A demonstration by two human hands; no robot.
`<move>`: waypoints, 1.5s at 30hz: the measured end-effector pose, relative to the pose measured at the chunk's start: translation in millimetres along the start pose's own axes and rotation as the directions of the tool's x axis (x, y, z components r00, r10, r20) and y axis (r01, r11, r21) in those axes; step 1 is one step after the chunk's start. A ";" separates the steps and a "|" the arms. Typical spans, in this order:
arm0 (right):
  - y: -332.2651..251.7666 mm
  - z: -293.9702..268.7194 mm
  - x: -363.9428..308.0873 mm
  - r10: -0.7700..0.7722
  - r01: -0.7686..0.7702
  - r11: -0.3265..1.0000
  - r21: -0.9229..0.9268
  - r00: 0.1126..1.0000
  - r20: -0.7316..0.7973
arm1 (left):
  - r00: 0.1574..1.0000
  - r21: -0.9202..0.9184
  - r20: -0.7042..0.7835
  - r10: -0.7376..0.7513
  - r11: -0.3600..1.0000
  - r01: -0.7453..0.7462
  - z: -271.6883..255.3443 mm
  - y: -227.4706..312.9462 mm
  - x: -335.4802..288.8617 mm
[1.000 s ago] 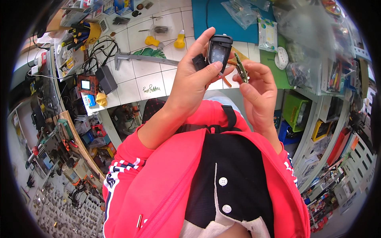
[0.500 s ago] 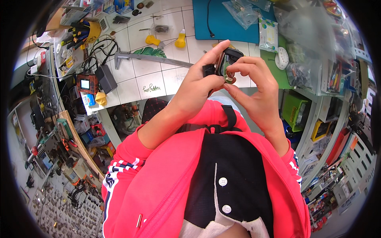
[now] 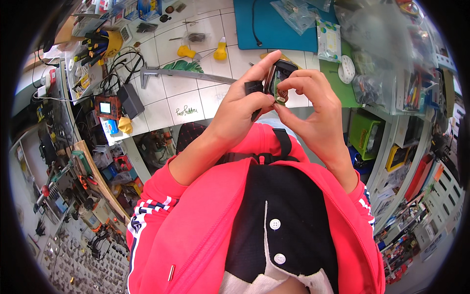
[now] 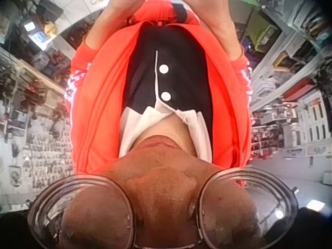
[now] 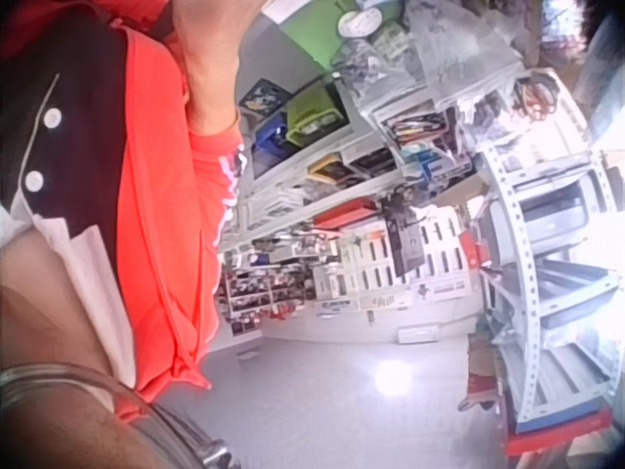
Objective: The person opens a small black electronic device with a screwdriver, removes a battery, and reassembles the device. They then move around the shop, handling boxes and papers on a counter before returning to the device.
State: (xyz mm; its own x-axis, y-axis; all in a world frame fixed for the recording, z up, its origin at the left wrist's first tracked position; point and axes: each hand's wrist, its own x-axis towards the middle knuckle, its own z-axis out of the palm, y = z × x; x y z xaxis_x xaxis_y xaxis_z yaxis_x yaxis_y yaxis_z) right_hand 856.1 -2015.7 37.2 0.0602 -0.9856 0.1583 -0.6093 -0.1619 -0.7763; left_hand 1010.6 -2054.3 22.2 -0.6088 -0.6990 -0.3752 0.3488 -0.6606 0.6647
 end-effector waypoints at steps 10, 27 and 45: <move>-3.4 -0.1 -0.5 0.021 -0.020 0.998 -0.053 1.000 0.012 | 0.998 0.036 -0.045 -0.046 0.998 0.047 3.8 6.2 -0.5; 10.1 -11.0 6.3 0.135 -0.128 0.982 0.138 0.990 -0.049 | 0.998 -0.143 0.041 -0.042 0.989 0.048 -1.4 2.3 6.1; -3.2 2.1 -3.6 0.140 -0.111 0.969 0.221 0.983 -0.116 | 0.997 0.121 -0.006 0.080 0.990 -0.079 2.8 2.7 -2.7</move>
State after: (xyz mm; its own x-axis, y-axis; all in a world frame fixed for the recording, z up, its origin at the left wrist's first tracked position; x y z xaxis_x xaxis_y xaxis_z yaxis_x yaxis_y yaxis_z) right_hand 859.5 -2011.7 37.8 -0.1178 -0.9860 0.1181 -0.4224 -0.0579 -0.9046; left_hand 1011.2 -2053.4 26.8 -0.5747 -0.7512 -0.3245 0.3070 -0.5655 0.7655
